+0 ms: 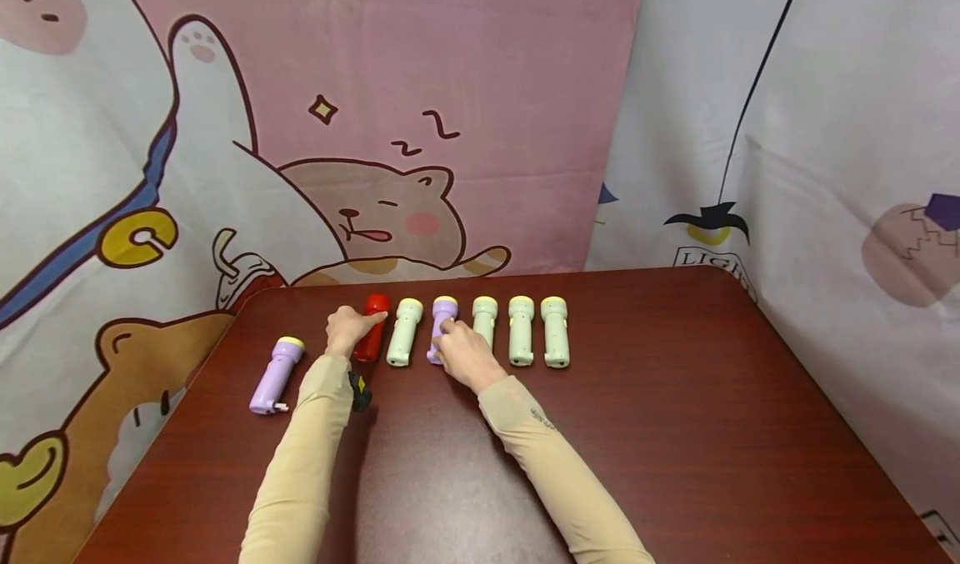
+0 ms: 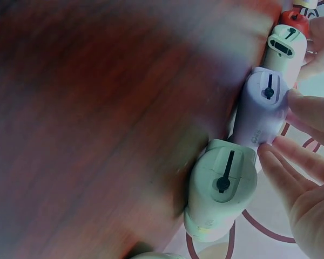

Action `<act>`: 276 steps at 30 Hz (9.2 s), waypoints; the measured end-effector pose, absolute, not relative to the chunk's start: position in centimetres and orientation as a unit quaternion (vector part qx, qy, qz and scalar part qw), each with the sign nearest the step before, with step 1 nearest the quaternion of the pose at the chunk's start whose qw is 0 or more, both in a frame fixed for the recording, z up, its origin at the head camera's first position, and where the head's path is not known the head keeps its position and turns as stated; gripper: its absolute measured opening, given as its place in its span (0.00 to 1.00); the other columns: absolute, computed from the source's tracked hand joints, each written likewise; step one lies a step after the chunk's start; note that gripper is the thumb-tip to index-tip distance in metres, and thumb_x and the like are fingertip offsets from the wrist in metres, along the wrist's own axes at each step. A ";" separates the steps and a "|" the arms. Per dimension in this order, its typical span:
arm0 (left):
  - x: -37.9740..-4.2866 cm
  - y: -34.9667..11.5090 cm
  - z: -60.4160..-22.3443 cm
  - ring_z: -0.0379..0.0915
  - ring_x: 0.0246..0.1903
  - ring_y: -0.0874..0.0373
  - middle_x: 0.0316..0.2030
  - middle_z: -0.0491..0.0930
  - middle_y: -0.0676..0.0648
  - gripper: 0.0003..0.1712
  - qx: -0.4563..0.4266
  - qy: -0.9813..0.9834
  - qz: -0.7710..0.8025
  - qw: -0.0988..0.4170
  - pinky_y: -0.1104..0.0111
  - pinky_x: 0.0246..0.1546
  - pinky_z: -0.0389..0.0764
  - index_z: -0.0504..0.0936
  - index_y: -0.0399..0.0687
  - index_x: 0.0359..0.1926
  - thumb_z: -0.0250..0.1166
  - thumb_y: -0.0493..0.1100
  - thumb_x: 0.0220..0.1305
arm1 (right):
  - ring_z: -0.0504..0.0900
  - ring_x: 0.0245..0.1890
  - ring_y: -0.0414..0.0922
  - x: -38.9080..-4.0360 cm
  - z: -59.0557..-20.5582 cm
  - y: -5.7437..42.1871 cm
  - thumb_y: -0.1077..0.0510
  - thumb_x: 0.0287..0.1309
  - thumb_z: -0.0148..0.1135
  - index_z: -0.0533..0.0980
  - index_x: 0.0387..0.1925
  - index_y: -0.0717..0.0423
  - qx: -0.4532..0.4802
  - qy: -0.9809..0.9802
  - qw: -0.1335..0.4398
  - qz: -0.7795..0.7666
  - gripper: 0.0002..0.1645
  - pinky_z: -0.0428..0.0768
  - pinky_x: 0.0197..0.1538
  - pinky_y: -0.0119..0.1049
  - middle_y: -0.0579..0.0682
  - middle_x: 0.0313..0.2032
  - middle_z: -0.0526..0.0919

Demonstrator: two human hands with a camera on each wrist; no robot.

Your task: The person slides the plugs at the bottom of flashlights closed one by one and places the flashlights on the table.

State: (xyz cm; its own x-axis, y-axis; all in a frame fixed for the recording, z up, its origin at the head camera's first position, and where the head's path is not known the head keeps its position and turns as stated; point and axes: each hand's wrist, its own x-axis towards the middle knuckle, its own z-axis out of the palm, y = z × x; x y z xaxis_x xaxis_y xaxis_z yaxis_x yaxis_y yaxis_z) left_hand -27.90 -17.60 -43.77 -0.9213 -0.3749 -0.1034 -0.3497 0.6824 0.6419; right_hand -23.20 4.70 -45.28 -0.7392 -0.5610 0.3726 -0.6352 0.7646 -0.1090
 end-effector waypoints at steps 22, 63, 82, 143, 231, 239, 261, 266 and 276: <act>-26.8 -17.8 -43.5 0.79 0.39 0.34 0.37 0.82 0.32 0.23 0.193 -0.928 -0.314 0.058 0.48 0.40 0.80 0.82 0.35 0.30 0.61 0.55 0.60 | 0.79 0.33 0.49 -23.0 -45.3 4.8 0.58 0.53 0.66 0.84 0.33 0.51 0.331 -0.920 0.174 0.116 0.04 0.80 0.36 0.42 0.49 0.36 0.79; -19.2 -27.1 -42.8 0.72 0.45 0.22 0.45 0.74 0.19 0.25 0.313 -0.912 -0.254 0.074 0.38 0.42 0.75 0.75 0.22 0.44 0.68 0.38 0.47 | 0.79 0.34 0.50 -23.2 -45.4 4.8 0.58 0.53 0.67 0.84 0.32 0.53 0.331 -0.920 0.169 0.125 0.04 0.80 0.38 0.42 0.49 0.37 0.79; -19.1 -27.5 -42.8 0.72 0.43 0.22 0.43 0.74 0.17 0.26 0.302 -0.910 -0.269 0.087 0.39 0.38 0.75 0.75 0.22 0.42 0.69 0.38 0.44 | 0.78 0.34 0.50 -23.1 -45.4 4.9 0.57 0.54 0.67 0.83 0.33 0.53 0.327 -0.922 0.164 0.131 0.05 0.80 0.37 0.43 0.50 0.38 0.79; -21.6 -15.7 -39.2 0.77 0.19 0.65 0.45 0.80 0.32 0.31 0.192 -0.759 -0.619 0.072 0.63 0.35 0.85 0.77 0.30 0.52 0.68 0.49 0.54 | 0.82 0.46 0.46 -20.3 -40.8 4.4 0.52 0.52 0.70 0.78 0.54 0.54 0.346 -0.865 0.285 0.224 0.27 0.81 0.46 0.39 0.51 0.47 0.83; -21.5 -11.1 -39.1 0.81 0.34 0.57 0.49 0.79 0.28 0.31 0.127 -0.713 -0.690 0.006 0.65 0.36 0.85 0.71 0.24 0.56 0.65 0.45 0.60 | 0.79 0.39 0.46 -20.2 -40.5 3.9 0.64 0.43 0.73 0.79 0.40 0.62 0.349 -0.851 0.322 0.221 0.18 0.80 0.44 0.36 0.51 0.37 0.80; -21.6 -11.2 -39.1 0.81 0.33 0.58 0.50 0.79 0.29 0.32 0.129 -0.706 -0.697 0.004 0.64 0.37 0.85 0.70 0.24 0.57 0.65 0.44 0.60 | 0.78 0.39 0.46 -20.2 -40.7 3.9 0.63 0.42 0.74 0.79 0.39 0.62 0.351 -0.846 0.334 0.222 0.19 0.80 0.43 0.36 0.51 0.37 0.80; -21.3 -11.0 -39.1 0.82 0.41 0.47 0.50 0.77 0.27 0.33 0.132 -0.698 -0.704 -0.006 0.63 0.37 0.84 0.68 0.22 0.58 0.65 0.43 0.60 | 0.78 0.42 0.46 -19.9 -41.0 3.8 0.60 0.43 0.75 0.78 0.43 0.61 0.342 -0.859 0.324 0.199 0.22 0.80 0.43 0.34 0.51 0.39 0.79; -21.3 -11.0 -39.0 0.82 0.33 0.54 0.48 0.77 0.25 0.31 0.130 -0.688 -0.714 -0.006 0.65 0.34 0.85 0.69 0.20 0.57 0.65 0.41 0.60 | 0.78 0.43 0.45 -19.9 -41.3 4.0 0.60 0.45 0.74 0.78 0.45 0.61 0.347 -0.855 0.332 0.196 0.23 0.80 0.45 0.35 0.51 0.41 0.79; -21.6 -11.3 -38.8 0.80 0.25 0.63 0.45 0.77 0.30 0.31 0.124 -0.665 -0.737 0.003 0.71 0.28 0.83 0.67 0.21 0.57 0.64 0.40 0.60 | 0.79 0.43 0.46 -19.9 -41.9 4.7 0.56 0.51 0.71 0.77 0.50 0.59 0.351 -0.843 0.349 0.210 0.24 0.81 0.44 0.37 0.51 0.44 0.80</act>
